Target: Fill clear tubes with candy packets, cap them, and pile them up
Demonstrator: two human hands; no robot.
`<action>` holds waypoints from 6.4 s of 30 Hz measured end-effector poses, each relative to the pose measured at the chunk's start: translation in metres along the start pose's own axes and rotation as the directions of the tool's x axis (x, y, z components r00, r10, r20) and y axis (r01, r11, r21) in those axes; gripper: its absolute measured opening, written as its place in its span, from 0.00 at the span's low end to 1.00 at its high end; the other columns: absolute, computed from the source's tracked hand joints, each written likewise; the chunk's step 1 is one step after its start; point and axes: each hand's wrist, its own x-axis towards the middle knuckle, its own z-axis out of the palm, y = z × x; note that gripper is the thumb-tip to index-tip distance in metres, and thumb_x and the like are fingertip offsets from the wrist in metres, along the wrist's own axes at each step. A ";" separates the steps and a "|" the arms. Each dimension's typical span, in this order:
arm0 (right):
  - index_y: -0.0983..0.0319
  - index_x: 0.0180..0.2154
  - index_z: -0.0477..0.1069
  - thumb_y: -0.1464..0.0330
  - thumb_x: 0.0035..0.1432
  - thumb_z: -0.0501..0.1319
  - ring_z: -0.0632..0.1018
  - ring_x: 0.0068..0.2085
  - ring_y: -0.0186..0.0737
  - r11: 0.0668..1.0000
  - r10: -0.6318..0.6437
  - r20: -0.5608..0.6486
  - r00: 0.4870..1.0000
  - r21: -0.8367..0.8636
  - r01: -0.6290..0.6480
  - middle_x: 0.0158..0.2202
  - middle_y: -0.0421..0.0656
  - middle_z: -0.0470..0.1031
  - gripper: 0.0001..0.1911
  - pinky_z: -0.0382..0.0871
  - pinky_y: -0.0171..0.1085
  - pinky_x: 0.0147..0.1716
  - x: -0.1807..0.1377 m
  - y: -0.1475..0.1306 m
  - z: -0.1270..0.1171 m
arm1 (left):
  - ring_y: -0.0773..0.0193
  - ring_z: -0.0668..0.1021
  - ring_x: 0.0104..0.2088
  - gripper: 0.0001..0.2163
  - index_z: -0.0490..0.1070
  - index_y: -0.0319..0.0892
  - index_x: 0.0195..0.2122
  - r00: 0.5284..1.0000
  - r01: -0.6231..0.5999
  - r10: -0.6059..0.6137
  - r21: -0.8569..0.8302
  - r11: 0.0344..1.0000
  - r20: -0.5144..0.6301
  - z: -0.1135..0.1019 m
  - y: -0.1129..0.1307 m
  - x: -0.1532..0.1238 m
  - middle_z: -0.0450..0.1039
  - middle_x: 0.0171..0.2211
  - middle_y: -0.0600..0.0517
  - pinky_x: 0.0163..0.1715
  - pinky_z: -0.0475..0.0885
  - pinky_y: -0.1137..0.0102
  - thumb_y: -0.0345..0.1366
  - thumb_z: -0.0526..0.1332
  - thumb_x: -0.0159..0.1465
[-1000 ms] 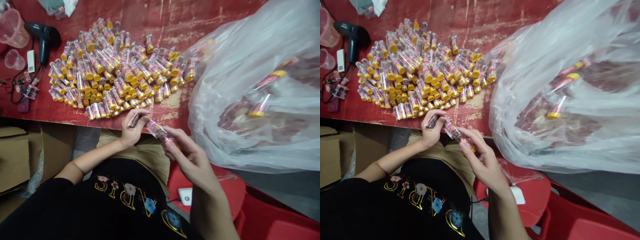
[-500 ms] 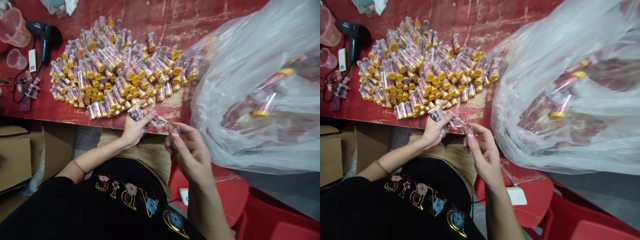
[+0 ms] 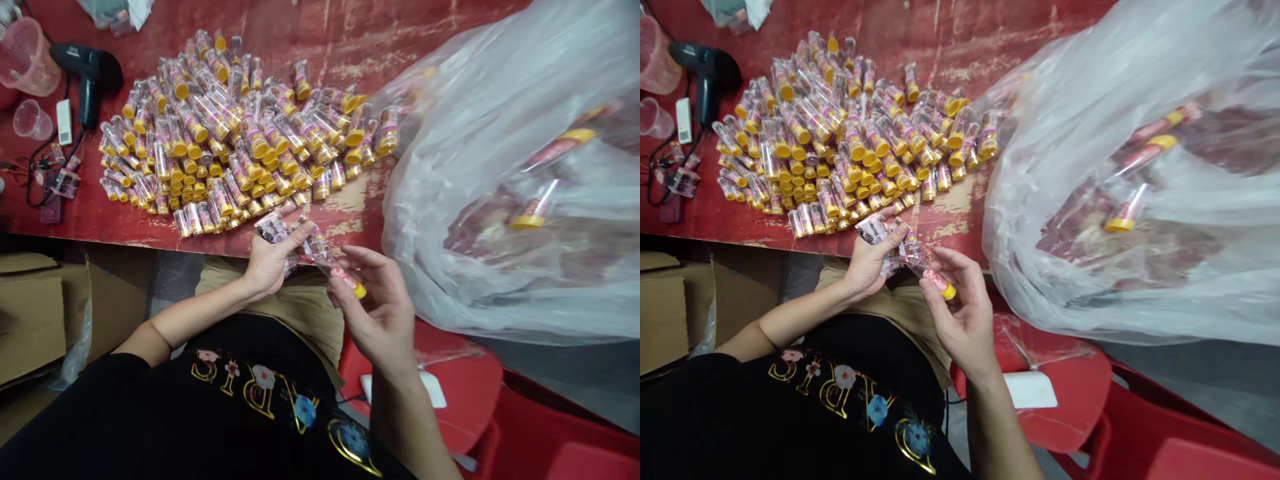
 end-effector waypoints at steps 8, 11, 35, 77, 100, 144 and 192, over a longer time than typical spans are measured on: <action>0.55 0.62 0.74 0.67 0.68 0.63 0.78 0.48 0.42 0.888 -0.359 -0.029 0.933 -0.319 0.331 0.47 0.47 0.75 0.22 0.77 0.43 0.49 0.003 0.004 0.003 | 0.70 0.76 0.30 0.38 0.76 0.44 0.58 0.983 0.137 -0.135 -0.005 0.991 0.125 0.005 0.008 -0.012 0.78 0.37 0.55 0.31 0.71 0.73 0.43 0.83 0.45; 0.56 0.60 0.75 0.67 0.69 0.63 0.78 0.48 0.43 0.871 -0.386 -0.093 0.918 -0.363 0.329 0.47 0.47 0.75 0.20 0.76 0.44 0.50 0.001 0.005 0.007 | 0.70 0.75 0.28 0.39 0.76 0.43 0.57 0.978 0.151 -0.154 0.033 0.988 0.141 0.008 0.007 -0.017 0.77 0.34 0.56 0.28 0.68 0.73 0.43 0.84 0.43; 0.62 0.30 0.72 0.54 0.32 0.84 0.55 0.18 0.19 0.787 0.406 -0.276 0.871 0.590 -0.180 0.23 0.30 0.65 0.30 0.48 0.25 0.13 0.030 0.004 0.038 | 0.72 0.73 0.27 0.11 0.80 0.38 0.35 0.950 0.312 -0.313 -0.015 0.950 -0.024 0.014 0.006 -0.023 0.79 0.32 0.54 0.27 0.69 0.74 0.34 0.77 0.54; 0.61 0.36 0.74 0.49 0.50 0.76 0.57 0.21 0.23 0.874 0.238 0.043 0.970 0.427 -0.233 0.25 0.32 0.61 0.25 0.50 0.27 0.17 0.034 0.007 0.008 | 0.73 0.72 0.21 0.25 0.74 0.39 0.32 0.995 0.097 -0.096 0.030 0.995 -0.034 0.010 -0.001 -0.017 0.74 0.24 0.58 0.21 0.67 0.76 0.48 0.83 0.43; 0.58 0.46 0.81 0.61 0.63 0.70 0.72 0.25 0.30 0.993 0.004 -0.248 0.969 0.113 0.025 0.35 0.41 0.76 0.12 0.66 0.33 0.22 0.006 -0.001 -0.010 | 0.71 0.71 0.22 0.25 0.73 0.40 0.30 0.989 0.132 -0.137 0.083 0.988 0.048 0.003 0.003 -0.016 0.71 0.23 0.58 0.22 0.66 0.73 0.51 0.82 0.45; 0.52 0.51 0.84 0.67 0.60 0.72 0.83 0.33 0.36 0.975 -0.069 -0.380 0.922 0.168 0.142 0.44 0.43 0.84 0.16 0.82 0.39 0.36 -0.007 0.019 0.022 | 0.73 0.70 0.21 0.29 0.72 0.38 0.31 0.892 0.228 -0.327 0.313 0.922 0.313 0.002 0.010 -0.009 0.71 0.23 0.56 0.20 0.63 0.74 0.59 0.79 0.47; 0.62 0.39 0.84 0.68 0.62 0.66 0.77 0.34 0.38 0.911 -0.404 -0.485 0.776 -0.290 0.292 0.35 0.44 0.78 0.08 0.76 0.42 0.41 0.236 0.033 0.026 | 0.74 0.72 0.22 0.24 0.77 0.34 0.36 0.933 0.317 -0.333 0.128 0.940 0.138 -0.002 0.012 0.007 0.75 0.28 0.52 0.18 0.63 0.79 0.50 0.80 0.52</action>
